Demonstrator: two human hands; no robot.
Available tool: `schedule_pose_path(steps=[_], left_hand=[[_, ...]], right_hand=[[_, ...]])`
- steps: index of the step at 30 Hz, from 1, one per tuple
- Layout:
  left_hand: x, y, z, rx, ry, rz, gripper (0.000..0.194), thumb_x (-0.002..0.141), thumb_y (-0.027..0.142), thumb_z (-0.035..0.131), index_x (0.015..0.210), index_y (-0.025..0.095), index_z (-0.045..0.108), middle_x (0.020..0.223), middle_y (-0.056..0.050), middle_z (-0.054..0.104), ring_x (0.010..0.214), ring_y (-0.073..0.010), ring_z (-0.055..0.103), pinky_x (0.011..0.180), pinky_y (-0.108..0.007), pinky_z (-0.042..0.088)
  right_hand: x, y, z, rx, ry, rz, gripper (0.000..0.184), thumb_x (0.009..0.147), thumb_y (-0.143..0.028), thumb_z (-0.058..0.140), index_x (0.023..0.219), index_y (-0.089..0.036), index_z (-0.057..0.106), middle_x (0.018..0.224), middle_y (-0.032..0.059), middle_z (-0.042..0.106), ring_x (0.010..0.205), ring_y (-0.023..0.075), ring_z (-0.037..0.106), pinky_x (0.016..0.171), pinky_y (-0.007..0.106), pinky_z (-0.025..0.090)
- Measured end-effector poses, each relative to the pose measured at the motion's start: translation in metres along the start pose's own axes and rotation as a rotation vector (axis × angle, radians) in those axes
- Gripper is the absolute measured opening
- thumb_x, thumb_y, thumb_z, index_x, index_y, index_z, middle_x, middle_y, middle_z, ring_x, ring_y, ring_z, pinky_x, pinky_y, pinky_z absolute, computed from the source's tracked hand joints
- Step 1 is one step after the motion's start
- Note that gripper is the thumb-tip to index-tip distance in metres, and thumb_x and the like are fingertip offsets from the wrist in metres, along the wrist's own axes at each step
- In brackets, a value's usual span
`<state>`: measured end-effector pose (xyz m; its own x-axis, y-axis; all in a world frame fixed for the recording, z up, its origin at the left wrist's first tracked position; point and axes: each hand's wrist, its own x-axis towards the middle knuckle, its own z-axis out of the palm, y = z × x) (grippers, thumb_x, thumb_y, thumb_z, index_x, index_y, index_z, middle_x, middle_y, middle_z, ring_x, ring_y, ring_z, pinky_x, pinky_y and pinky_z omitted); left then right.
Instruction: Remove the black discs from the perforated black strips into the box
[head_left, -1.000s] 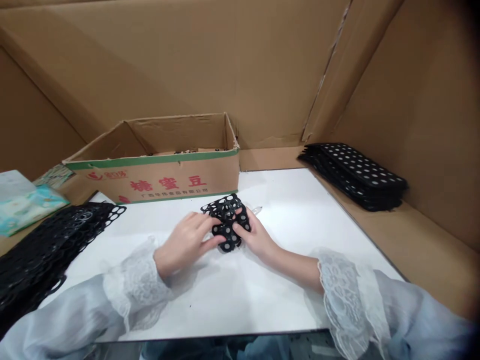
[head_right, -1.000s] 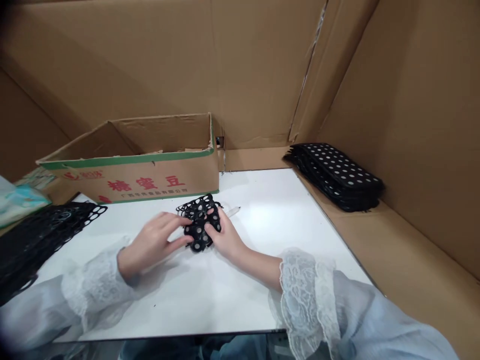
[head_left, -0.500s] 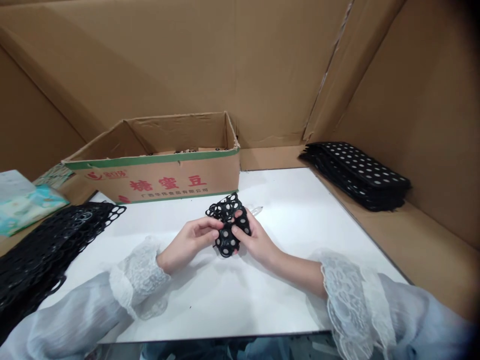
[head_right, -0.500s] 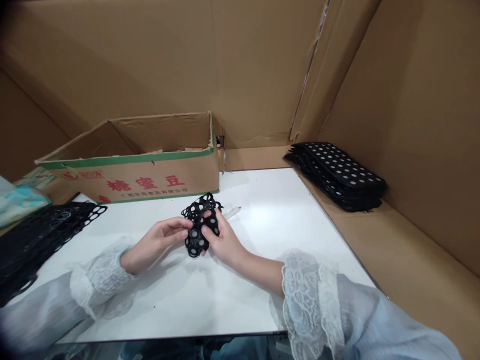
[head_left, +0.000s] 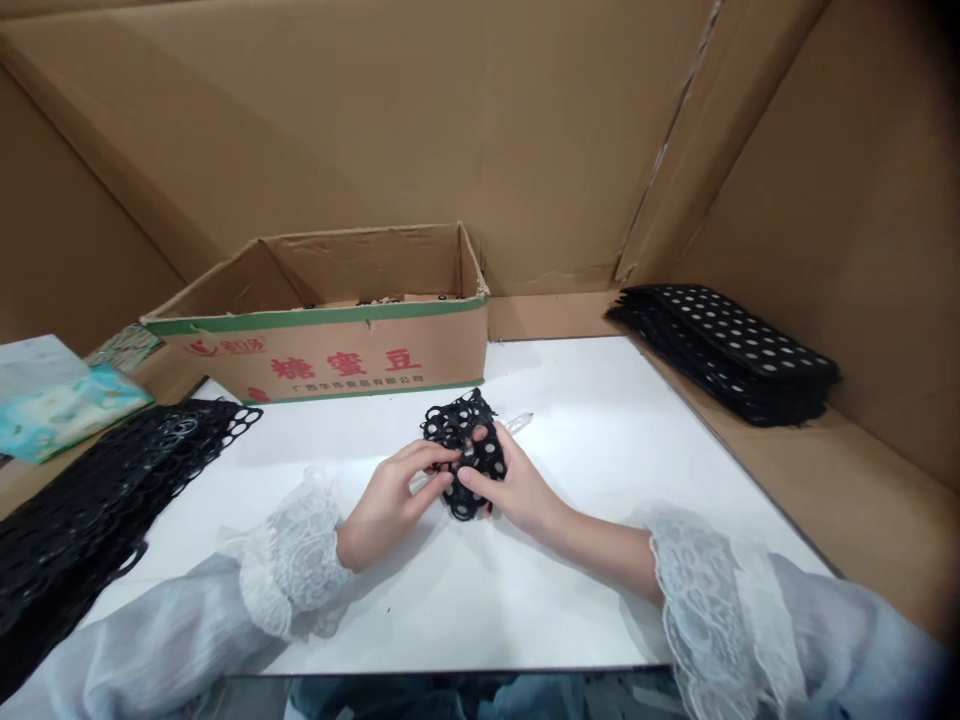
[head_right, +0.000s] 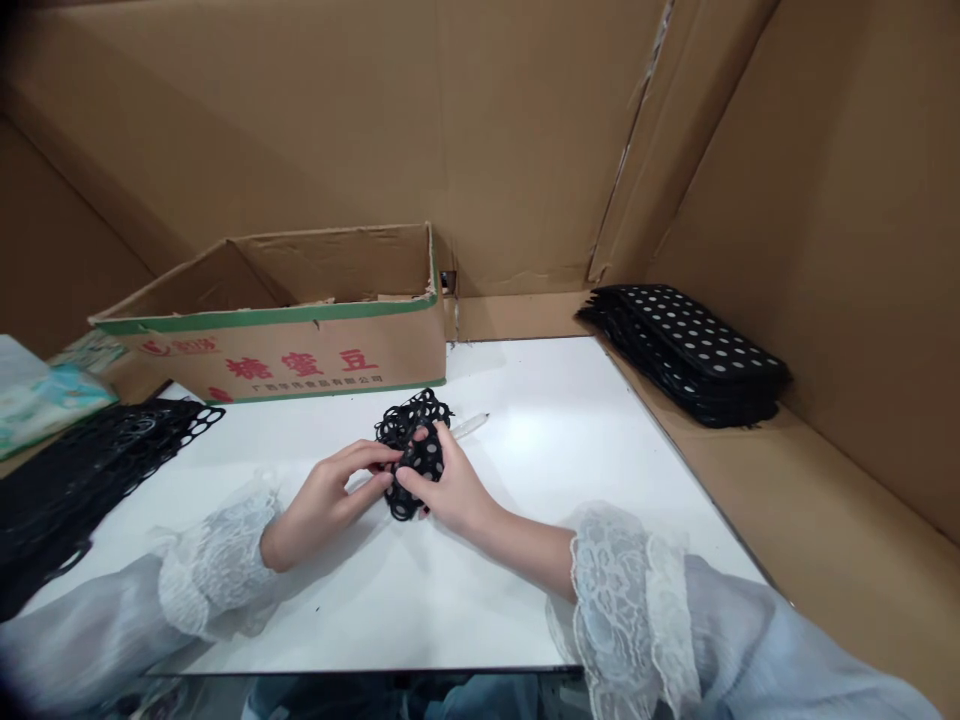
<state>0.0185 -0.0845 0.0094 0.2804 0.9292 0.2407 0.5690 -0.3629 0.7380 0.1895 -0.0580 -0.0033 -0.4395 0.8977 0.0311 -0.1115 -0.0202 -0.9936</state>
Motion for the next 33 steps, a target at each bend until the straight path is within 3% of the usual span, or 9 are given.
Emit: schedule_pose_path(steps=[3, 7, 12, 14, 18, 22, 25, 28, 33], left_hand=[[0.004, -0.001, -0.007, -0.099, -0.024, -0.086, 0.022, 0.083, 0.028, 0.049, 0.099, 0.019, 0.061, 0.096, -0.006, 0.061, 0.088, -0.0165, 0.057, 0.078, -0.029, 0.046], [0.019, 0.006, -0.034, -0.176, 0.083, -0.183, 0.023, 0.078, 0.030, 0.056, 0.095, 0.015, 0.060, 0.087, -0.005, 0.065, 0.079, -0.0159, 0.060, 0.071, -0.028, 0.049], [0.063, 0.003, -0.109, 0.390, 0.772, 0.099, 0.023, 0.082, 0.028, 0.049, 0.098, 0.016, 0.060, 0.090, 0.000, 0.062, 0.080, -0.0118, 0.057, 0.075, -0.028, 0.046], [0.085, -0.009, -0.145, 0.605, 0.944, 0.158, 0.024, 0.084, 0.026, 0.044, 0.100, 0.014, 0.058, 0.094, 0.001, 0.060, 0.085, -0.0115, 0.055, 0.079, -0.029, 0.045], [0.110, -0.027, -0.182, 0.780, 0.711, 0.124, 0.038, 0.085, 0.042, 0.044, 0.095, 0.009, 0.060, 0.111, 0.001, 0.056, 0.111, -0.0172, 0.045, 0.096, -0.038, 0.033], [0.087, -0.007, -0.140, 0.740, 0.692, 0.275, 0.032, 0.088, 0.036, 0.040, 0.102, 0.013, 0.058, 0.118, -0.002, 0.052, 0.117, -0.0194, 0.040, 0.101, -0.041, 0.029], [0.052, 0.016, -0.079, 0.620, 0.220, 0.409, 0.025, 0.087, 0.031, 0.043, 0.098, 0.018, 0.061, 0.093, -0.003, 0.063, 0.091, -0.0162, 0.056, 0.084, -0.033, 0.043], [0.029, 0.022, -0.031, 0.536, -0.116, 0.447, 0.030, 0.086, 0.032, 0.045, 0.109, 0.018, 0.056, 0.100, -0.007, 0.062, 0.093, -0.0178, 0.055, 0.083, -0.031, 0.044], [0.025, 0.015, -0.014, 0.308, -0.160, 0.221, 0.029, 0.085, 0.031, 0.046, 0.111, 0.020, 0.055, 0.101, -0.005, 0.061, 0.089, -0.0162, 0.057, 0.077, -0.027, 0.047]], right_hand=[[0.000, -0.003, 0.002, 0.053, -0.043, 0.065, 0.035, 0.071, -0.035, 0.059, 0.093, -0.025, 0.034, 0.080, -0.0020, 0.047, 0.047, 0.0067, 0.046, 0.034, 0.020, 0.038], [0.005, -0.004, 0.002, 0.067, 0.040, 0.033, 0.031, 0.070, -0.035, 0.061, 0.087, -0.020, 0.039, 0.076, -0.0005, 0.051, 0.049, 0.0089, 0.051, 0.041, 0.025, 0.045], [0.005, 0.000, 0.001, 0.061, 0.003, 0.061, 0.028, 0.071, -0.036, 0.061, 0.083, -0.017, 0.043, 0.068, -0.0008, 0.053, 0.047, 0.0098, 0.052, 0.043, 0.027, 0.046], [0.004, 0.001, 0.000, 0.066, -0.022, 0.054, 0.028, 0.071, -0.036, 0.061, 0.084, -0.017, 0.044, 0.071, -0.0002, 0.054, 0.049, 0.0098, 0.053, 0.045, 0.027, 0.047], [0.006, 0.001, 0.000, 0.115, -0.036, 0.027, 0.031, 0.070, -0.036, 0.062, 0.085, -0.017, 0.042, 0.076, 0.0005, 0.056, 0.057, 0.0100, 0.056, 0.058, 0.029, 0.050], [0.008, 0.003, 0.001, 0.161, -0.054, 0.044, 0.034, 0.068, -0.040, 0.062, 0.085, -0.017, 0.043, 0.081, 0.0026, 0.059, 0.066, 0.0130, 0.060, 0.066, 0.033, 0.052], [0.008, 0.003, 0.002, 0.225, -0.043, 0.067, 0.038, 0.066, -0.038, 0.065, 0.090, -0.017, 0.044, 0.086, 0.0039, 0.059, 0.071, 0.0149, 0.062, 0.067, 0.034, 0.053], [0.008, 0.003, 0.000, 0.220, -0.042, 0.091, 0.034, 0.065, -0.035, 0.066, 0.086, -0.015, 0.049, 0.076, 0.0016, 0.060, 0.065, 0.0130, 0.061, 0.065, 0.032, 0.054], [0.008, 0.005, -0.003, 0.139, -0.065, 0.063, 0.028, 0.068, -0.035, 0.062, 0.085, -0.013, 0.057, 0.073, 0.0013, 0.059, 0.064, 0.0112, 0.059, 0.062, 0.029, 0.053]])
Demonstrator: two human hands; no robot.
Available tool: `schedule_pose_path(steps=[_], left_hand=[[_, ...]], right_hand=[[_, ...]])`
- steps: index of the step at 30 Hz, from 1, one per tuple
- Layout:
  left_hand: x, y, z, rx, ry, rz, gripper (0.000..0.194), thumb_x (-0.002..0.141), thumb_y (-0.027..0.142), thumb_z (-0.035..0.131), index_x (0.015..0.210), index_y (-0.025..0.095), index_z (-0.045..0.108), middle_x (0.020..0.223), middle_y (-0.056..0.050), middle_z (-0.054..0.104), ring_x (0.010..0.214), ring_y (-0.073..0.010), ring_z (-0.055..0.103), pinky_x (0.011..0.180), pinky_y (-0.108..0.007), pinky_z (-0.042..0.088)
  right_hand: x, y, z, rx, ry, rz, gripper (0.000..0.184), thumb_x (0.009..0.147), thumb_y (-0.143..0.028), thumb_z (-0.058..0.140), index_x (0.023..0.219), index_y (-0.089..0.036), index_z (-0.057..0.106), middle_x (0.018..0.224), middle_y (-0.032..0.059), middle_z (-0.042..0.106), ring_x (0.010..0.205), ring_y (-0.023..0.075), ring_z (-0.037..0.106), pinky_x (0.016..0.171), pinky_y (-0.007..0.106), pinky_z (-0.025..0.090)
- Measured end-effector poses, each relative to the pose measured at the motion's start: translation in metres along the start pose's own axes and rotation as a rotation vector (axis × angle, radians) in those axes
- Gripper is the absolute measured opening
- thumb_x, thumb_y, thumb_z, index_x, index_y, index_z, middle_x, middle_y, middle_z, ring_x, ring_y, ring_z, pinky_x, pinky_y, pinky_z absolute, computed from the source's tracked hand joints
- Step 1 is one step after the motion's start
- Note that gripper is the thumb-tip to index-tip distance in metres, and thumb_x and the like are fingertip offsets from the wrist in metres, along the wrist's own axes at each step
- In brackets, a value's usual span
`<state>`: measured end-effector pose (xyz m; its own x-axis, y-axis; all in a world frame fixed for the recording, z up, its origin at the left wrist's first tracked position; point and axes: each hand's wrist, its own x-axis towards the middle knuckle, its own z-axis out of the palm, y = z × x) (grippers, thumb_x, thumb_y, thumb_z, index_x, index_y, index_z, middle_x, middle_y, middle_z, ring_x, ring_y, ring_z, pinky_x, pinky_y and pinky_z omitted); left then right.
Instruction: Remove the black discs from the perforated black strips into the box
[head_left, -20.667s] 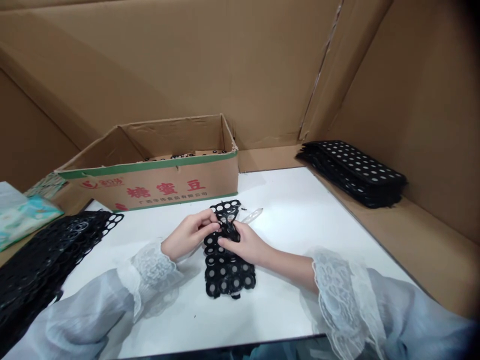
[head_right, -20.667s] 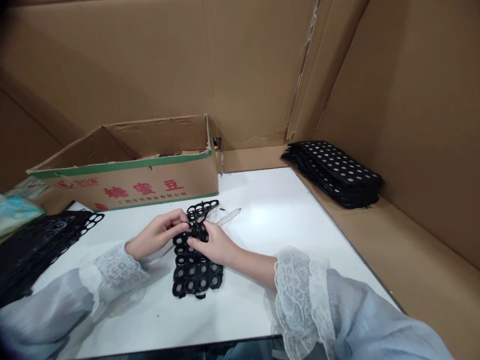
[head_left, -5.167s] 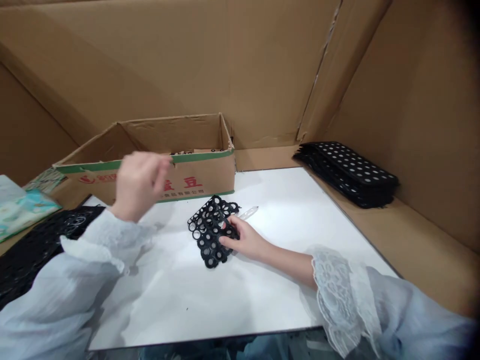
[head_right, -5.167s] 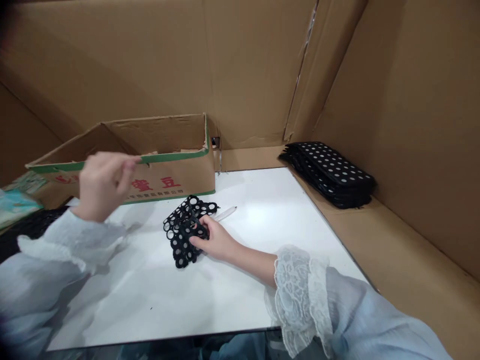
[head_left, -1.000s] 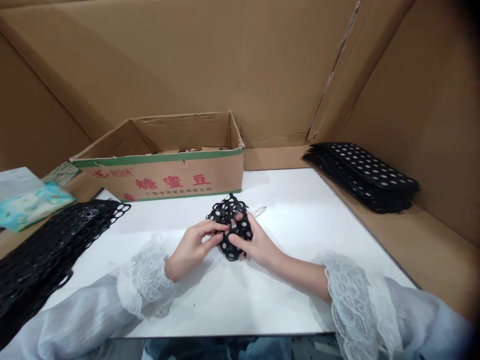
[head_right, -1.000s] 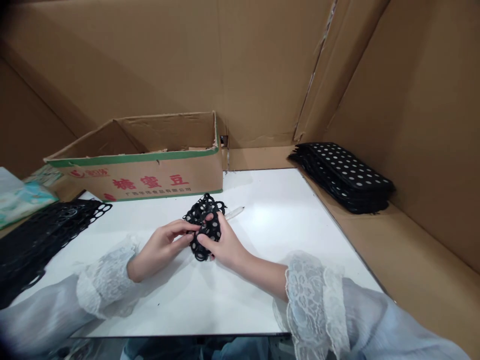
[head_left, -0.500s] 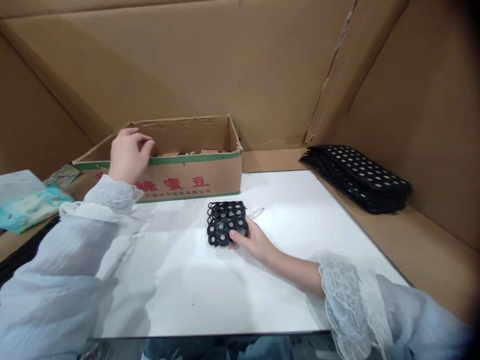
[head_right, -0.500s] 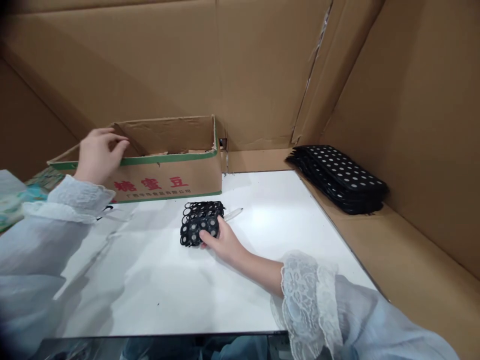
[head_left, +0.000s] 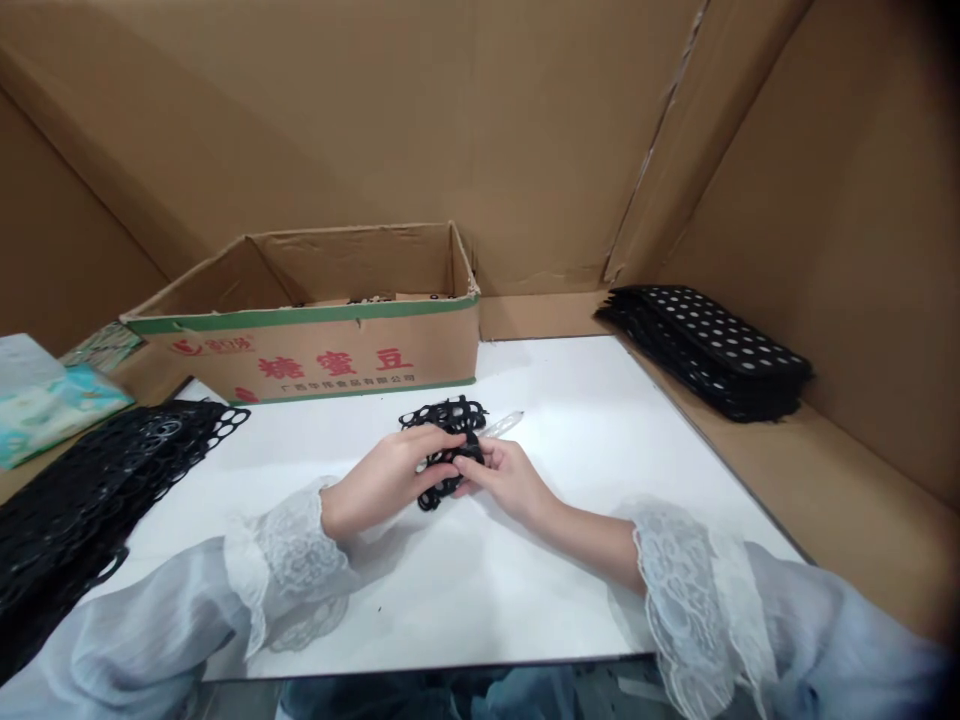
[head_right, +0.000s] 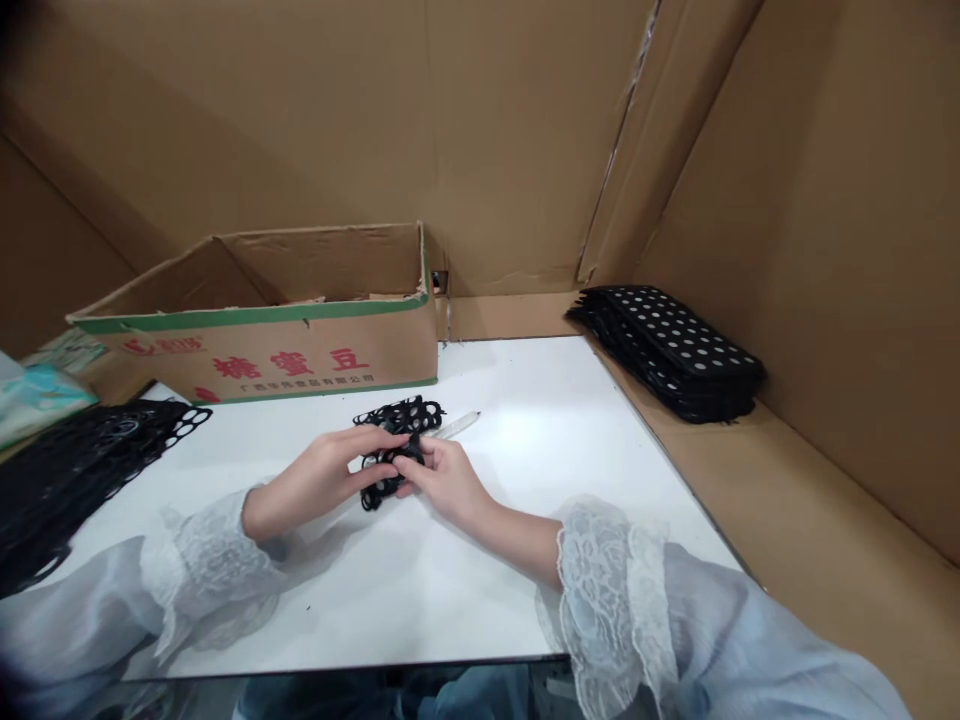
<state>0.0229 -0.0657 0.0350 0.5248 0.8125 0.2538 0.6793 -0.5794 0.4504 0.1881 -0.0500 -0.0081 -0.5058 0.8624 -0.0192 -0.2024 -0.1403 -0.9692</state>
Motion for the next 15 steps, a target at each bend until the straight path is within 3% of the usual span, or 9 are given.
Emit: schedule_pose_path(steps=[6, 10, 15], left_hand=[[0.0022, -0.0037, -0.0039, -0.339, 0.044, -0.180, 0.020, 0.081, 0.025, 0.052, 0.098, 0.019, 0.060, 0.090, -0.004, 0.065, 0.080, -0.0151, 0.060, 0.069, -0.025, 0.049], [0.0000, -0.0026, -0.0019, -0.272, 0.050, -0.164, 0.020, 0.082, 0.026, 0.049, 0.098, 0.019, 0.060, 0.091, -0.004, 0.064, 0.080, -0.0149, 0.059, 0.070, -0.026, 0.047], [-0.0004, -0.0023, -0.0034, -0.227, 0.069, -0.110, 0.021, 0.085, 0.029, 0.044, 0.095, 0.019, 0.059, 0.089, -0.004, 0.062, 0.081, -0.0157, 0.057, 0.072, -0.026, 0.045]], right_hand=[[-0.0027, -0.0011, 0.0025, -0.094, -0.025, -0.019, 0.028, 0.070, -0.041, 0.059, 0.075, -0.014, 0.058, 0.071, 0.0013, 0.057, 0.066, 0.0123, 0.056, 0.062, 0.030, 0.053], [-0.0045, -0.0016, 0.0027, -0.165, -0.048, -0.036, 0.029, 0.074, -0.043, 0.054, 0.070, -0.014, 0.055, 0.067, 0.0004, 0.054, 0.064, 0.0119, 0.055, 0.065, 0.031, 0.052], [-0.0076, -0.0008, 0.0038, -0.214, -0.077, -0.066, 0.028, 0.079, -0.042, 0.049, 0.085, -0.016, 0.057, 0.076, 0.0017, 0.056, 0.067, 0.0119, 0.056, 0.067, 0.030, 0.051]])
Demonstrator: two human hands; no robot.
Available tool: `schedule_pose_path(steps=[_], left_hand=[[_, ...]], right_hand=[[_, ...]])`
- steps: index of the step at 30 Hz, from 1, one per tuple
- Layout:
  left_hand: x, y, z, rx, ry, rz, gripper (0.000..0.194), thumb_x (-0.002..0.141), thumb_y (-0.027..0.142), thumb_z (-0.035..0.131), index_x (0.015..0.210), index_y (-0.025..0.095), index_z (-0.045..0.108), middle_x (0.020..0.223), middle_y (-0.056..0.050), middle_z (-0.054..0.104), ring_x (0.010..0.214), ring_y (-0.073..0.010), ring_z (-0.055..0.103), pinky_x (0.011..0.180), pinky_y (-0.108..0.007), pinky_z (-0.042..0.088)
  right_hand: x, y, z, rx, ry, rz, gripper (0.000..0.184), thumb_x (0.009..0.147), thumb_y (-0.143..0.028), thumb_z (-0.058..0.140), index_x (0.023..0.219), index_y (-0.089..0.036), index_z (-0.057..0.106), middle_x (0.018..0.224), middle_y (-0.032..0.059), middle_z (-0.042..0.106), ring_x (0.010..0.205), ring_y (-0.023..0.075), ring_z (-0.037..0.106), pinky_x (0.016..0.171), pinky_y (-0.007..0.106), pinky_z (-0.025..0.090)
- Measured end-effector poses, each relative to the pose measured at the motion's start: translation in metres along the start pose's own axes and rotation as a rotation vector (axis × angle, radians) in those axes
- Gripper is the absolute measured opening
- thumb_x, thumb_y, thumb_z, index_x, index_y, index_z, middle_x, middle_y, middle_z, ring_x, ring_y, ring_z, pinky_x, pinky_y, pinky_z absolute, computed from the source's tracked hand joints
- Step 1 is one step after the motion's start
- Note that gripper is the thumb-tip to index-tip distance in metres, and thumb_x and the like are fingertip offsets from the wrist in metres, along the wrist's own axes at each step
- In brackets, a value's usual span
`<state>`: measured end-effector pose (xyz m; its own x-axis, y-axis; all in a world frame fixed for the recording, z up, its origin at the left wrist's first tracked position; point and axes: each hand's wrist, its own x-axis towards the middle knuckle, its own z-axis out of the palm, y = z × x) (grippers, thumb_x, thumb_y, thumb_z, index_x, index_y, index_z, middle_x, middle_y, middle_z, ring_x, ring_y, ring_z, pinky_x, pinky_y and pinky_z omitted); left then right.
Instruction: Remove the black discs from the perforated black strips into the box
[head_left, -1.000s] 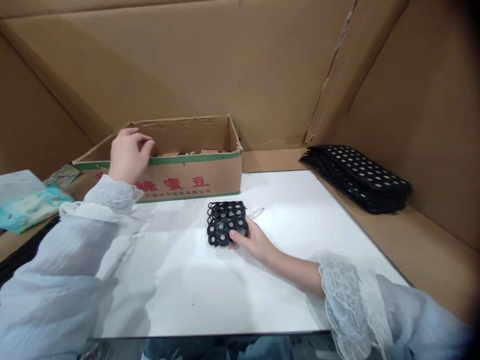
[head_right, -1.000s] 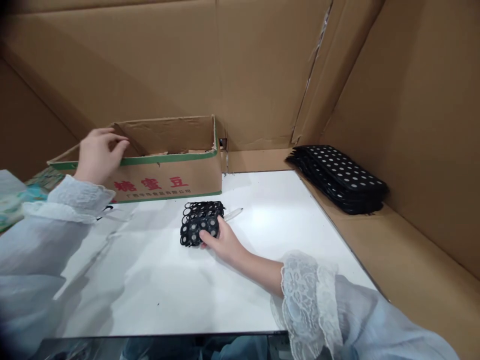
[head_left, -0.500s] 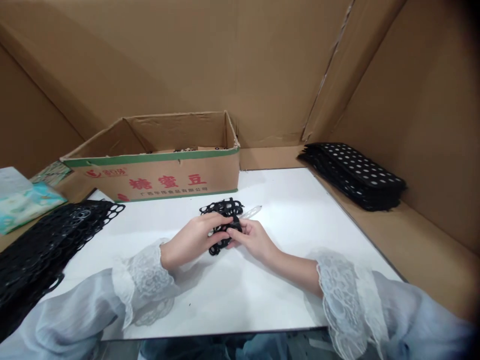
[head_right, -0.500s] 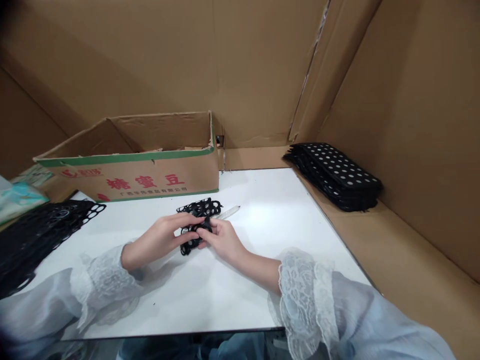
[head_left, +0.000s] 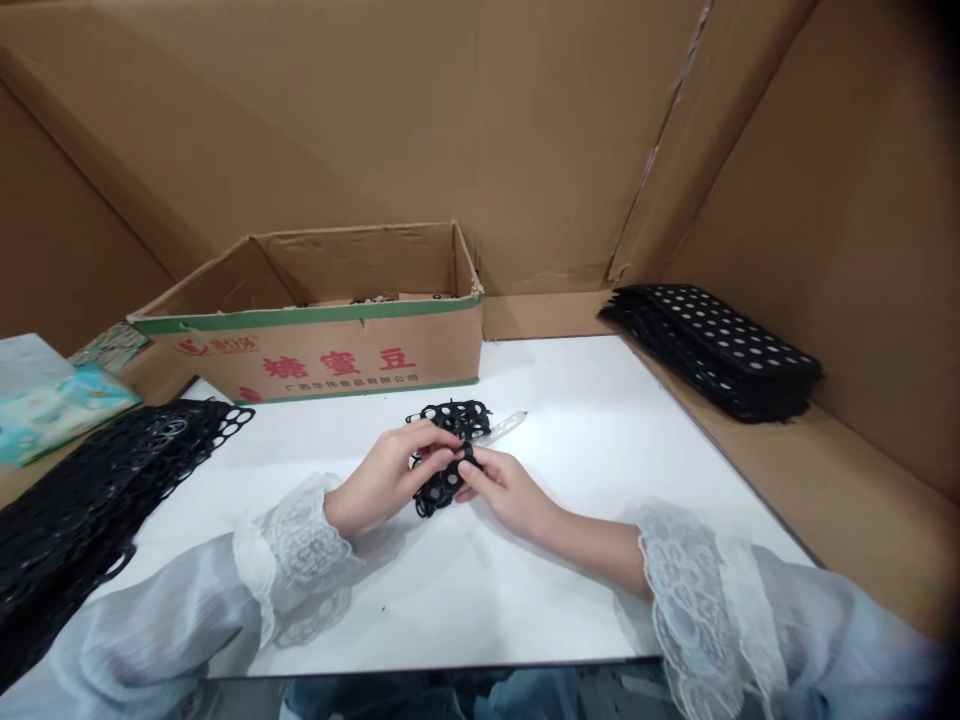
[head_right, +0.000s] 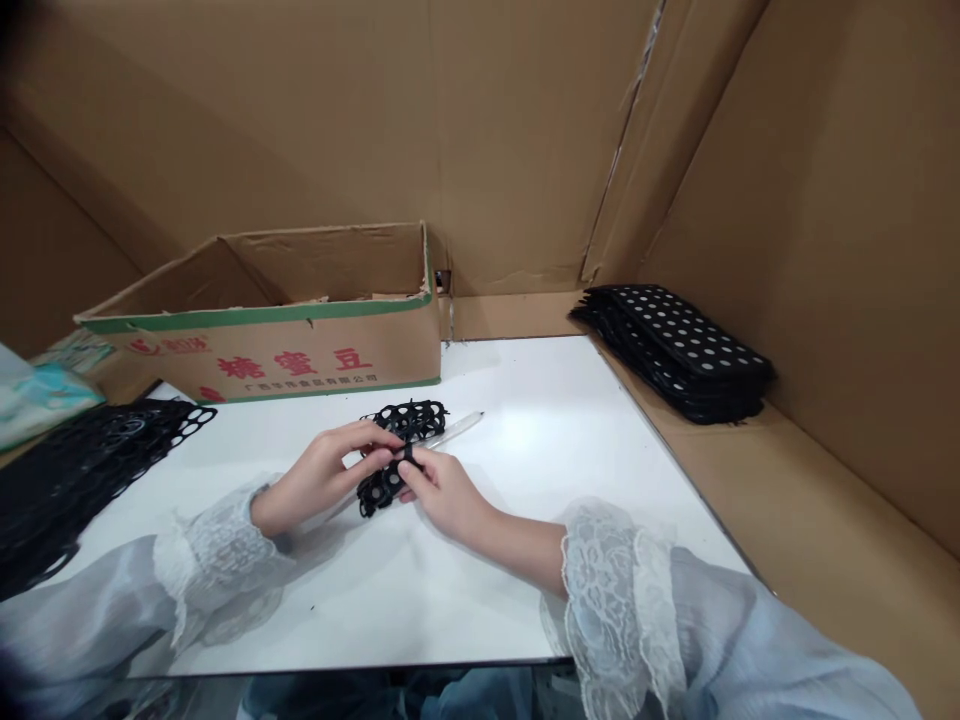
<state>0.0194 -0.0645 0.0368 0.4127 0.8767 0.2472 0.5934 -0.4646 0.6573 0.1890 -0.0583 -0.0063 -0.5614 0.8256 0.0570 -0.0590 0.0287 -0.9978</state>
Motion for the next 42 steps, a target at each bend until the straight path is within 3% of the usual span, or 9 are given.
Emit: schedule_pose_path(steps=[8, 14, 22, 26, 29, 32, 35, 38, 42], left_hand=[[-0.005, -0.015, 0.020, 0.290, 0.089, -0.035, 0.019, 0.087, 0.022, 0.030, 0.093, 0.018, 0.048, 0.078, -0.003, 0.057, 0.067, -0.0145, 0.054, 0.061, -0.025, 0.042], [0.008, -0.011, 0.003, 0.463, 0.173, 0.012, 0.018, 0.088, 0.021, 0.028, 0.096, 0.019, 0.044, 0.076, -0.001, 0.058, 0.063, -0.0132, 0.056, 0.057, -0.023, 0.041], [0.067, -0.015, -0.126, 0.828, 0.955, -0.096, 0.033, 0.094, 0.025, 0.019, 0.107, 0.007, 0.044, 0.090, -0.006, 0.058, 0.076, -0.0126, 0.054, 0.071, -0.027, 0.042], [0.084, -0.035, -0.184, 0.981, 0.901, -0.205, 0.040, 0.093, 0.032, 0.024, 0.098, 0.003, 0.051, 0.100, -0.009, 0.058, 0.095, -0.0187, 0.052, 0.085, -0.035, 0.040], [0.088, -0.049, -0.199, 0.937, 0.798, -0.325, 0.044, 0.090, 0.038, 0.030, 0.092, 0.002, 0.057, 0.093, -0.009, 0.060, 0.094, -0.0228, 0.053, 0.086, -0.043, 0.040], [0.082, -0.048, -0.184, 0.942, 0.772, -0.293, 0.040, 0.086, 0.038, 0.040, 0.092, 0.004, 0.060, 0.093, -0.010, 0.060, 0.096, -0.0235, 0.051, 0.087, -0.043, 0.040], [0.059, -0.028, -0.135, 0.931, 0.748, -0.037, 0.035, 0.090, 0.033, 0.032, 0.097, 0.011, 0.059, 0.100, -0.006, 0.058, 0.101, -0.0185, 0.048, 0.093, -0.037, 0.036], [0.023, -0.005, -0.066, 0.752, 0.338, 0.273, 0.026, 0.088, 0.032, 0.038, 0.094, 0.017, 0.058, 0.083, -0.003, 0.063, 0.078, -0.0147, 0.058, 0.075, -0.028, 0.045], [-0.007, 0.004, 0.003, 0.595, -0.072, 0.114, 0.038, 0.085, 0.044, 0.040, 0.110, 0.016, 0.045, 0.085, -0.006, 0.065, 0.072, -0.0197, 0.061, 0.061, -0.030, 0.046]], right_hand=[[0.001, 0.004, 0.003, -0.035, -0.014, 0.001, 0.025, 0.081, -0.041, 0.046, 0.077, -0.016, 0.050, 0.073, 0.0015, 0.055, 0.063, 0.0123, 0.056, 0.063, 0.029, 0.049], [0.006, -0.004, 0.002, 0.018, -0.007, -0.042, 0.028, 0.081, -0.044, 0.045, 0.073, -0.017, 0.048, 0.064, 0.0001, 0.056, 0.063, 0.0140, 0.059, 0.063, 0.028, 0.047], [0.006, 0.001, 0.000, 0.089, 0.097, 0.007, 0.032, 0.077, -0.050, 0.047, 0.075, -0.018, 0.046, 0.062, -0.0012, 0.055, 0.053, 0.0121, 0.056, 0.053, 0.026, 0.045], [0.009, 0.000, -0.002, 0.150, 0.142, 0.041, 0.033, 0.078, -0.051, 0.046, 0.077, -0.018, 0.043, 0.061, -0.0021, 0.053, 0.050, 0.0106, 0.054, 0.050, 0.025, 0.045], [0.010, 0.001, -0.004, 0.180, 0.141, 0.047, 0.031, 0.072, -0.045, 0.057, 0.079, -0.018, 0.043, 0.070, -0.0010, 0.055, 0.056, 0.0102, 0.055, 0.052, 0.025, 0.047], [0.009, 0.004, -0.003, 0.242, 0.130, 0.065, 0.036, 0.064, -0.034, 0.067, 0.086, -0.019, 0.043, 0.079, -0.0007, 0.056, 0.066, 0.0117, 0.058, 0.056, 0.026, 0.050], [0.009, 0.004, -0.003, 0.301, 0.154, 0.053, 0.034, 0.066, -0.030, 0.066, 0.088, -0.019, 0.042, 0.082, 0.0002, 0.056, 0.070, 0.0126, 0.059, 0.060, 0.029, 0.052], [0.010, 0.003, -0.003, 0.309, 0.192, 0.032, 0.032, 0.066, -0.028, 0.065, 0.087, -0.019, 0.042, 0.081, -0.0002, 0.054, 0.068, 0.0122, 0.058, 0.056, 0.026, 0.051], [0.010, 0.003, -0.004, 0.326, 0.210, -0.062, 0.027, 0.068, -0.024, 0.065, 0.082, -0.019, 0.042, 0.079, -0.0021, 0.051, 0.072, 0.0095, 0.056, 0.065, 0.024, 0.049]])
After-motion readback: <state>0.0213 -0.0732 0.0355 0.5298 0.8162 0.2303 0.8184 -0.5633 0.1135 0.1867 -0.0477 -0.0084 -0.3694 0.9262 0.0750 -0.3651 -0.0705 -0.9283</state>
